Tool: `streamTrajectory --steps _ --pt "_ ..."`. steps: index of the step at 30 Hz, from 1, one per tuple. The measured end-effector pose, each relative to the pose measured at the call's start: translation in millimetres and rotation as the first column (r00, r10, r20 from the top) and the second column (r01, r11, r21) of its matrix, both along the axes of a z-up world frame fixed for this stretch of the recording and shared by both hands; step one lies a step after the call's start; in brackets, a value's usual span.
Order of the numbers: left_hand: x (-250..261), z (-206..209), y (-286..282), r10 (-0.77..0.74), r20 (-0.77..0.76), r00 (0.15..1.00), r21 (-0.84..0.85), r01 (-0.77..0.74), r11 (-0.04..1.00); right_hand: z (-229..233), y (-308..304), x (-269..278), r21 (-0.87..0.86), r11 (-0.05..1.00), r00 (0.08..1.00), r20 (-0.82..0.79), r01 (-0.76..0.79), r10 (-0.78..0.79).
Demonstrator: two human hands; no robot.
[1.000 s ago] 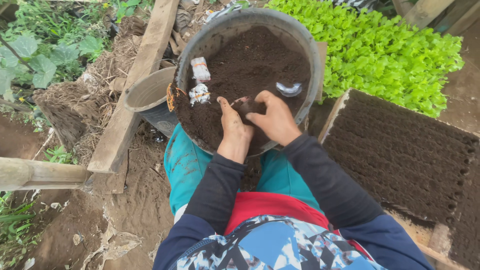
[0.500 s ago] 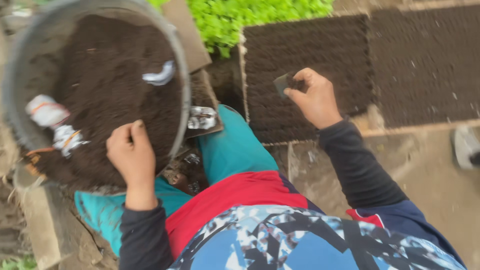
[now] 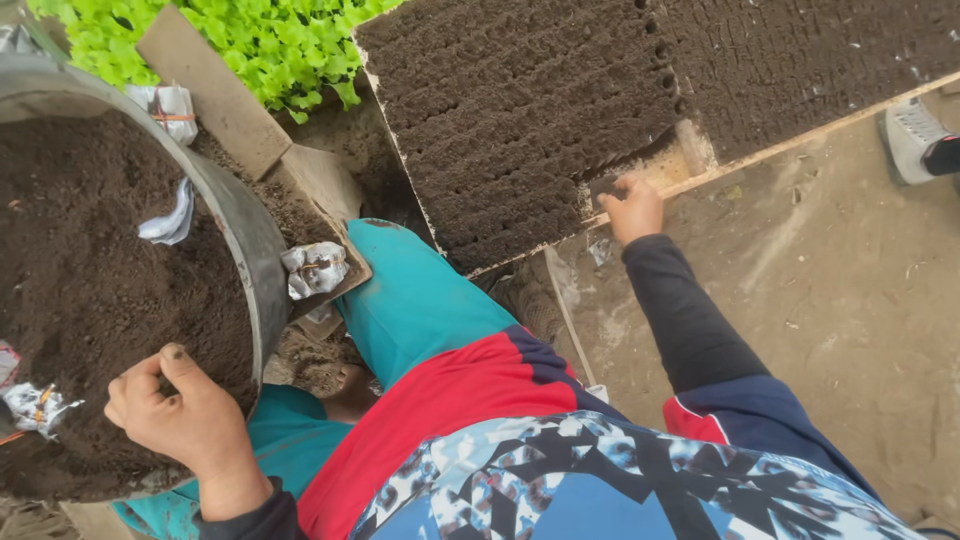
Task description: The person repeatedly scoops soil from a bucket, wraps it with small seed packets, and places the resulting soil balls into a seedling tray. The process is repeated multiple times throughout the clip.
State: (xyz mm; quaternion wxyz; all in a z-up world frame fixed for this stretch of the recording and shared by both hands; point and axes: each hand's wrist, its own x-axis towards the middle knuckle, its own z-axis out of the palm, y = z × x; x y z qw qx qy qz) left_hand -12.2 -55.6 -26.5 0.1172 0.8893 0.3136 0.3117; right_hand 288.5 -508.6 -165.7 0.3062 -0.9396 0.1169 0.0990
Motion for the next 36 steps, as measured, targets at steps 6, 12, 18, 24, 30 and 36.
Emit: streamTrajectory --steps 6,12,18,24,30,36 --pt "-4.4 -3.2 5.5 0.019 -0.001 1.0 0.039 -0.019 0.999 -26.6 15.2 -5.3 -0.195 0.923 0.92 -0.282 -0.333 0.273" --pt "-3.1 5.4 2.9 0.042 0.03 0.999 0.003 -0.042 0.999 6.4 28.7 4.0 -0.09 0.935 0.875 -0.392 -0.344 0.284" --pt "0.8 16.8 2.0 0.063 0.043 0.997 0.028 -0.064 0.998 32.4 50.1 -4.1 -0.024 0.969 0.811 -0.552 -0.247 0.193" --pt "0.9 21.6 11.6 0.068 0.258 0.964 -0.119 -0.038 0.992 -84.9 5.9 61.3 -0.142 0.871 0.868 -0.254 -0.47 0.427" --pt "0.4 36.6 10.9 0.144 0.33 0.933 -0.134 -0.105 0.985 149.0 205.0 -2.6 0.275 0.714 0.763 0.157 -0.644 0.627" --pt "-1.0 36.5 7.8 0.175 0.349 0.921 -0.201 -0.109 0.973 212.8 354.2 -60.3 -0.138 0.249 0.111 0.624 -0.959 0.774"
